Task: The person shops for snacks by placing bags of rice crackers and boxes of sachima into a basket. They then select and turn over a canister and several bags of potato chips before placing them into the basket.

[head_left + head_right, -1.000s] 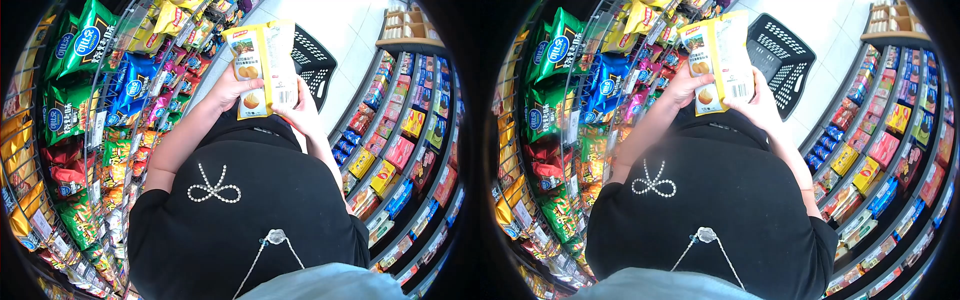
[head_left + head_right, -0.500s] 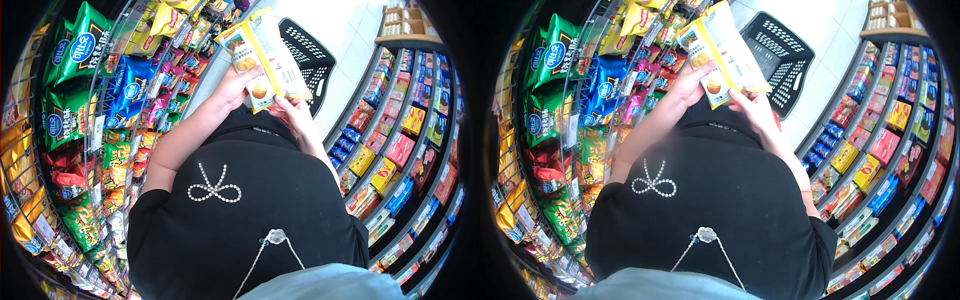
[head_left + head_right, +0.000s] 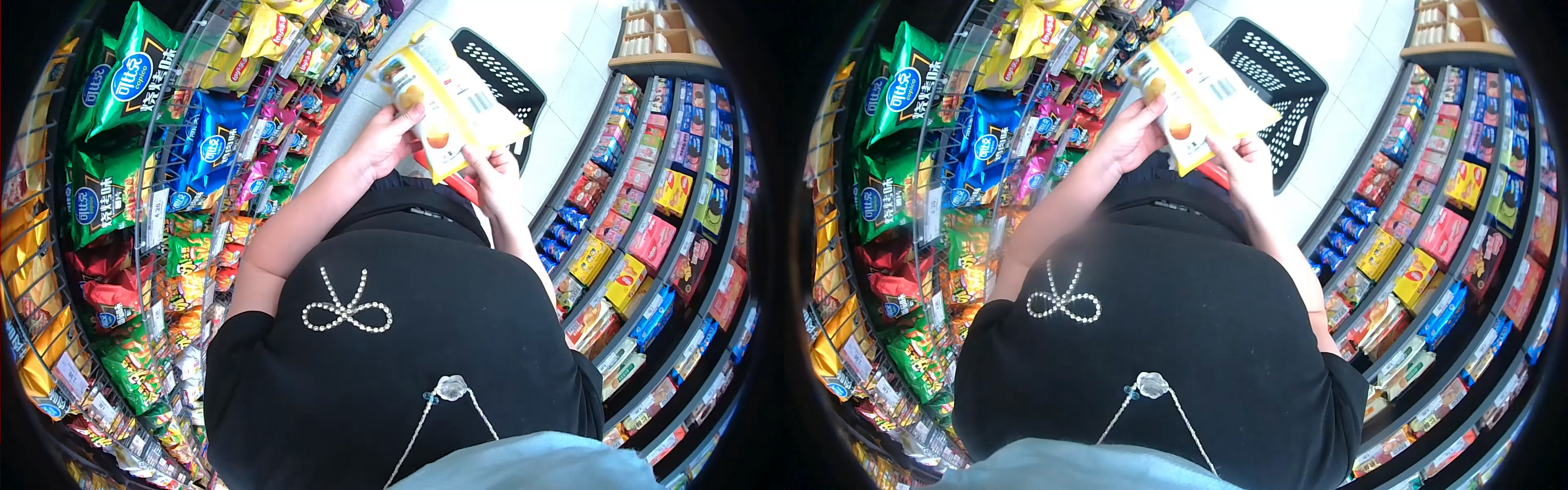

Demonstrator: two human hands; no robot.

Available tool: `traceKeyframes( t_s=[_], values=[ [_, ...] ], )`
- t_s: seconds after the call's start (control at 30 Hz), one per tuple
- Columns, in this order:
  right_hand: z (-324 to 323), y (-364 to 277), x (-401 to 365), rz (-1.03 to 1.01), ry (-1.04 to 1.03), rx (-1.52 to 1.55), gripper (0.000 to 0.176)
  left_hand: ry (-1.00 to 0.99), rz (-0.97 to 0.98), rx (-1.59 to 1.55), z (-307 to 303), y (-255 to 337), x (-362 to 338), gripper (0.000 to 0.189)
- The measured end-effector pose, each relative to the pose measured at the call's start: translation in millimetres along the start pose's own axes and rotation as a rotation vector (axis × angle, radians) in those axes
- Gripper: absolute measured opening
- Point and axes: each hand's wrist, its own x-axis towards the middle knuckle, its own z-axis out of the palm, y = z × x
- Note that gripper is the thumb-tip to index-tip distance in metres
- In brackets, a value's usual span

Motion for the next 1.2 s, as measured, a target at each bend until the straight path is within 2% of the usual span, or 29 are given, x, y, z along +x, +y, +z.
traceKeyframes(
  t_s=[0.07,0.1,0.2,0.27,0.33,0.4,0.47,0.6,0.67,0.73,0.87,0.93,1.0,1.07,1.2],
  values=[
    [-9,-2,11,-0.055,0.105,-0.007,0.011,0.051,-0.067,0.058,-8,0,-1,0.046],
    [-24,-6,17,0.000,0.145,-0.217,0.013,0.087,-0.088,0.101,-10,3,-4,0.043],
    [-40,-7,38,-0.098,0.135,-0.300,0.017,0.154,-0.113,0.181,-29,2,-10,0.042],
    [-64,4,61,-0.015,0.162,-0.706,0.024,0.202,-0.112,0.252,-48,-1,-11,0.047],
    [-65,2,79,0.073,0.164,-1.129,0.029,0.311,-0.102,0.409,-73,-9,-12,0.044],
    [-96,45,115,0.084,0.193,-1.214,0.035,0.419,-0.092,0.573,-106,-20,-12,0.041],
    [-97,63,137,0.128,0.154,-1.402,0.033,0.499,-0.101,0.684,-132,-29,-17,0.041],
    [-113,122,182,0.212,0.133,-1.437,0.034,0.579,-0.131,0.865,-191,-57,-29,0.040],
    [-117,149,202,0.267,0.142,-1.428,0.032,0.554,-0.092,1.067,-224,-78,-36,0.041],
    [-116,172,214,0.332,0.199,-1.402,0.032,0.553,-0.200,1.159,-227,-86,-41,0.041],
    [-126,224,239,0.403,0.266,-1.349,0.033,0.296,-0.361,1.564,-221,-98,-38,0.051],
    [-121,241,245,0.419,0.325,-1.292,0.032,0.188,-0.438,1.599,-218,-106,-32,0.053],
    [-120,259,253,0.431,0.370,-1.262,0.031,0.103,-0.490,1.760,-226,-122,-29,0.054],
    [-118,272,263,0.484,0.373,-1.236,0.032,0.054,-0.654,1.775,-226,-126,-21,0.056],
    [-121,311,286,0.611,0.414,-1.141,0.030,-0.041,-0.691,1.886,-227,-129,-15,0.059]
  ],
)
